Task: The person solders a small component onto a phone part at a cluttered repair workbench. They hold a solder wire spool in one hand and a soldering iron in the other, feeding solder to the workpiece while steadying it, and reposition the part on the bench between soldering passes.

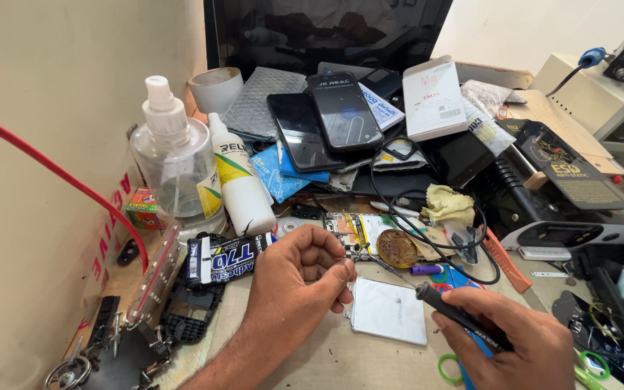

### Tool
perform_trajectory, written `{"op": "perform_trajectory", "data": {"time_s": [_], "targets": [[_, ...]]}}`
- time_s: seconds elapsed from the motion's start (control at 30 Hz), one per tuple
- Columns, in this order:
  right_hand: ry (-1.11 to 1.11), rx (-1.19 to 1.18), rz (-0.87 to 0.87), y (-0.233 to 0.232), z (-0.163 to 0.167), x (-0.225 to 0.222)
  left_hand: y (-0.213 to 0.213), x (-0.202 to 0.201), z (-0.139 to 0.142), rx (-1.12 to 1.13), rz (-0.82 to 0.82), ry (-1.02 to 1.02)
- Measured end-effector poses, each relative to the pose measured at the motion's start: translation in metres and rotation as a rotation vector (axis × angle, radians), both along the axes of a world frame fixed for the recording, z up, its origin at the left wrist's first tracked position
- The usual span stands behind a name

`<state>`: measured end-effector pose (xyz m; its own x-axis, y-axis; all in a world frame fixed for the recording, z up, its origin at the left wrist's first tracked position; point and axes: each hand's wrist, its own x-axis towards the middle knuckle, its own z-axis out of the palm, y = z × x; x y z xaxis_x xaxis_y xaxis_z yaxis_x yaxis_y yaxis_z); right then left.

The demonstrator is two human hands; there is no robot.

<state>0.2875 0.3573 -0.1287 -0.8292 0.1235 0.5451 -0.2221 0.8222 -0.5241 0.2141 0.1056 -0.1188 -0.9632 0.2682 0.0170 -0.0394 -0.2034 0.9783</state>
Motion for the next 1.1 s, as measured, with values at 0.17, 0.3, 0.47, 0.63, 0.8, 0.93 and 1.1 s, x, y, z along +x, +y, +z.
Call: {"op": "perform_trajectory", "data": {"time_s": [0.17, 0.3, 0.47, 0.63, 0.8, 0.93, 1.1], "targets": [[0.047, 0.043, -0.012, -0.0040, 0.0030, 0.0005, -0.0012, -0.0019, -0.0013, 0.024, -0.009, 0.004], [0.075, 0.065, 0.021, -0.0063, 0.0051, -0.0002, -0.0017, -0.0018, -0.0024, 0.036, -0.014, 0.013], [0.053, 0.087, 0.023, -0.0045, 0.0056, 0.0003, -0.0029, -0.0011, -0.0014, 0.045, -0.019, 0.009], [0.078, 0.086, 0.042, -0.0050, 0.0045, 0.0012, -0.0053, 0.0004, 0.0015, 0.072, -0.025, -0.008], [0.079, 0.101, 0.045, -0.0055, 0.0076, 0.0011, -0.0066, 0.0002, 0.0029, 0.076, -0.031, -0.021], [0.132, 0.113, 0.071, -0.0076, 0.0079, 0.0027, -0.0071, 0.0008, 0.0038, 0.097, -0.034, -0.027], [0.213, 0.118, 0.129, -0.0073, 0.0090, 0.0014, -0.0071, 0.0007, 0.0057, 0.078, -0.027, -0.066]]}}
